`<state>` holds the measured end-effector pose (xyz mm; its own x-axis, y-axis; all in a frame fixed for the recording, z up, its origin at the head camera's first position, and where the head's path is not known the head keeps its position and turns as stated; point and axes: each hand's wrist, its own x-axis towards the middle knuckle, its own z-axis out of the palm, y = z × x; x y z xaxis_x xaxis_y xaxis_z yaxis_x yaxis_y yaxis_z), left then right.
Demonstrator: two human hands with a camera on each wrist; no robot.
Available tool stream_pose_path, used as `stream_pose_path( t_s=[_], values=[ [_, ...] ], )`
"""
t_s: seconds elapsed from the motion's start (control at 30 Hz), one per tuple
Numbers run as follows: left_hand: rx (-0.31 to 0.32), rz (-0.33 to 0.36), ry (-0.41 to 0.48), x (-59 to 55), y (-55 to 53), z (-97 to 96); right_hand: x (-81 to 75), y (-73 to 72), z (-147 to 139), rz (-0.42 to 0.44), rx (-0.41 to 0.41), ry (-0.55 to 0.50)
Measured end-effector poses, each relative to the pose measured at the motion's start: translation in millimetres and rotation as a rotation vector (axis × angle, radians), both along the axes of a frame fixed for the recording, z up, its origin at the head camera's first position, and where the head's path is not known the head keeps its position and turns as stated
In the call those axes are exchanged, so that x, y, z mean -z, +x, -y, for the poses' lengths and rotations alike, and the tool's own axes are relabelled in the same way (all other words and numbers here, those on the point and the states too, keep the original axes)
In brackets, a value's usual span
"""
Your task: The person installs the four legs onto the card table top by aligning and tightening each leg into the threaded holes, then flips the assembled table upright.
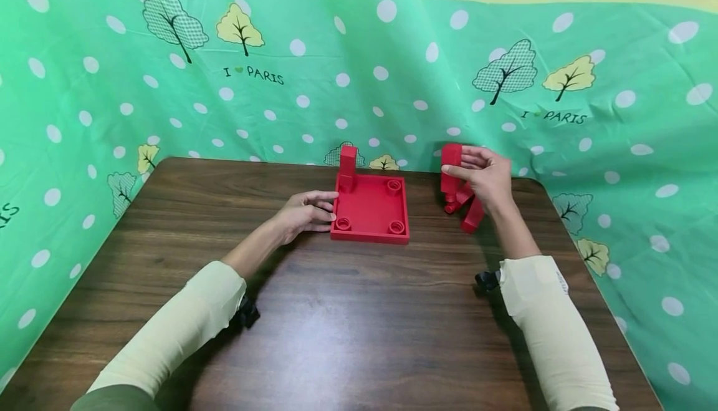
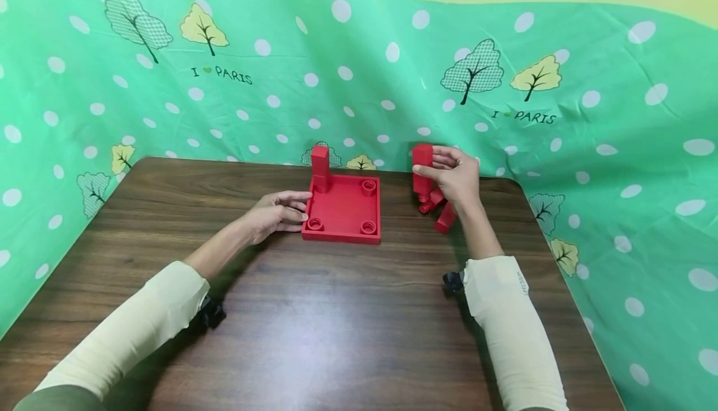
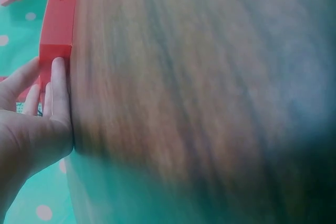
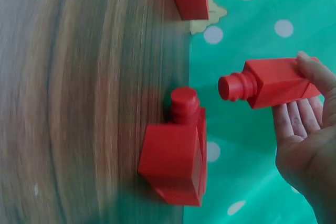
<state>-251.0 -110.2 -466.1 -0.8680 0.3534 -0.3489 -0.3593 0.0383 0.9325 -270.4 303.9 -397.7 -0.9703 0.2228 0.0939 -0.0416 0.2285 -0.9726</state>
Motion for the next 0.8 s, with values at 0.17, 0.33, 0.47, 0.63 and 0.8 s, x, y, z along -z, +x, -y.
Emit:
stream_pose_path(
  t_s=[0.17, 0.33, 0.47, 0.63, 0.8],
  values=[
    [0.001, 0.004, -0.008, -1.4, 0.3, -0.6, 4.1, -4.7, 11, 0.013, 0.016, -0.034],
    [-0.003, 0.007, -0.007, -1.6, 0.7, -1.0, 5.1, -9.0, 21, 0.005, -0.015, -0.018],
    [-0.008, 0.004, -0.01, -0.7, 1.5, -0.4, 3.7, -11.8, 29, -0.024, -0.026, -0.007],
    [-0.008, -0.005, -0.004, 0.6, 2.2, -1.2, -0.7, -14.5, 39, -0.031, -0.017, 0.045],
    [-0.011, -0.01, 0.004, -0.4, 2.6, -0.9, -5.3, -17.2, 51, -0.054, -0.031, 0.032]
  ],
)
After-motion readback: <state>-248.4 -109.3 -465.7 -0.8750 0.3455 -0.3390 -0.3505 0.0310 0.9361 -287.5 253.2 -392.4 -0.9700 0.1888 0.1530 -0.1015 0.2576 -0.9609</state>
